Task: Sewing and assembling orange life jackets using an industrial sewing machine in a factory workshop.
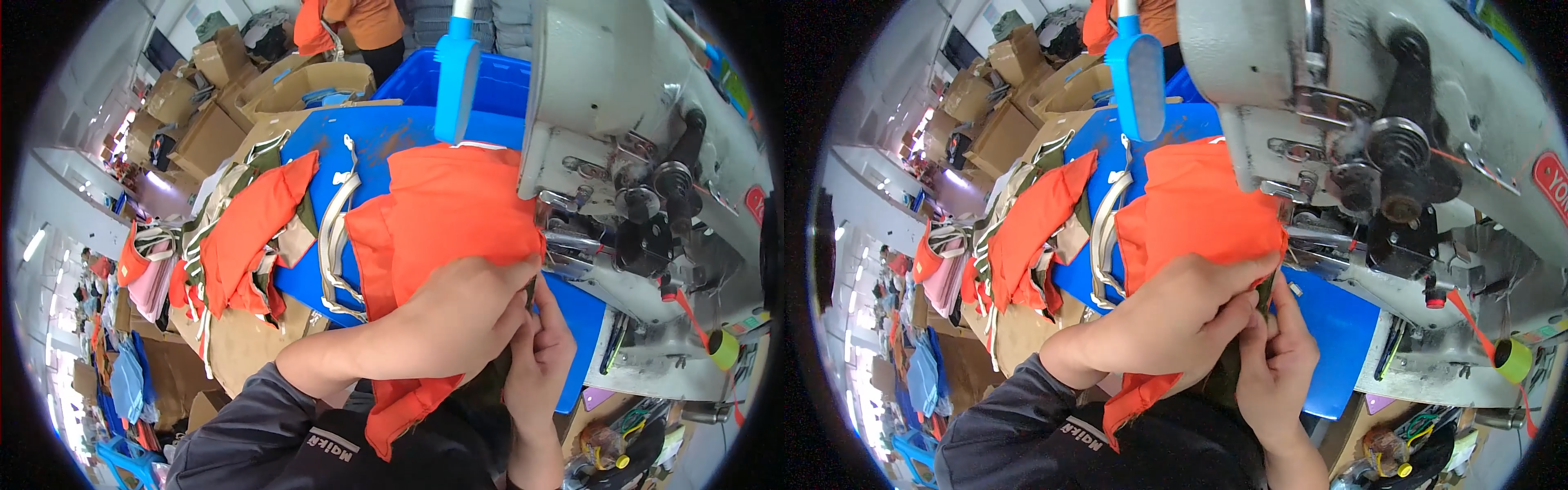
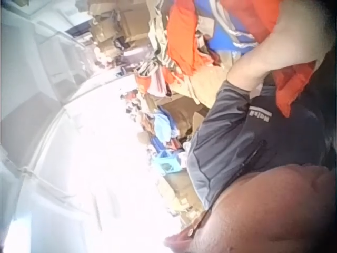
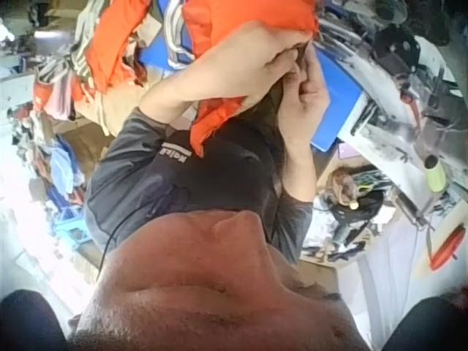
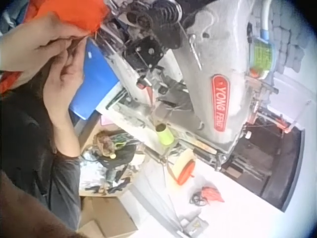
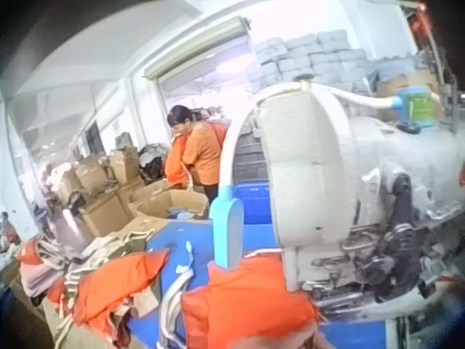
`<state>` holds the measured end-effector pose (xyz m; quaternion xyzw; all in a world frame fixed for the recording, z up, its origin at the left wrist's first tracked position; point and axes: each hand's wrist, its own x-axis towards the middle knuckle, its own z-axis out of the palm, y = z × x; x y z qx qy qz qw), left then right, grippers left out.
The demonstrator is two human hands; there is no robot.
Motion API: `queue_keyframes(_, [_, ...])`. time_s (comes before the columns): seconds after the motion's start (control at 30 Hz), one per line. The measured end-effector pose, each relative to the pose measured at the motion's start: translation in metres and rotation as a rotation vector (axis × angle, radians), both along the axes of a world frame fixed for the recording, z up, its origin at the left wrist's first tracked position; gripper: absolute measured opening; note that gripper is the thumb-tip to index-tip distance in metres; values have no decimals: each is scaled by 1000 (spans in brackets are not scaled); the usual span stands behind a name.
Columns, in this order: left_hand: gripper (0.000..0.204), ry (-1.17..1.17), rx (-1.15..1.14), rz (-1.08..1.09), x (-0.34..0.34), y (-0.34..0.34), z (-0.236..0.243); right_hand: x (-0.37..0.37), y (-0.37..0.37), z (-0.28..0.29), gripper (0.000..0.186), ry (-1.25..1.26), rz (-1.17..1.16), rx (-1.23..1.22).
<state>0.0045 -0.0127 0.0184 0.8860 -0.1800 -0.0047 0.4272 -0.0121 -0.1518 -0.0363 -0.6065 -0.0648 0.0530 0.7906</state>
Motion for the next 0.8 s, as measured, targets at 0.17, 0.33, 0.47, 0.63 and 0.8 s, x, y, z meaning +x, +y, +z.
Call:
queue_keyframes(0.17, [32,158,-217,38,7,9,1,16,-2,0,47,-96,7,-194])
queue_keyframes(0.33, [31,256,-175,113,5,5,10,20,-1,5,46,-61,6,-91])
queue_keyframes(0.47, [30,156,-71,83,8,2,11,20,5,5,42,-38,-64,-18])
queue_keyframes(0.63, [32,-146,78,45,16,2,-4,26,4,0,37,-79,6,-35])
queue_keyframes(0.8, [36,-234,30,46,15,5,-7,29,8,0,31,-66,-11,1])
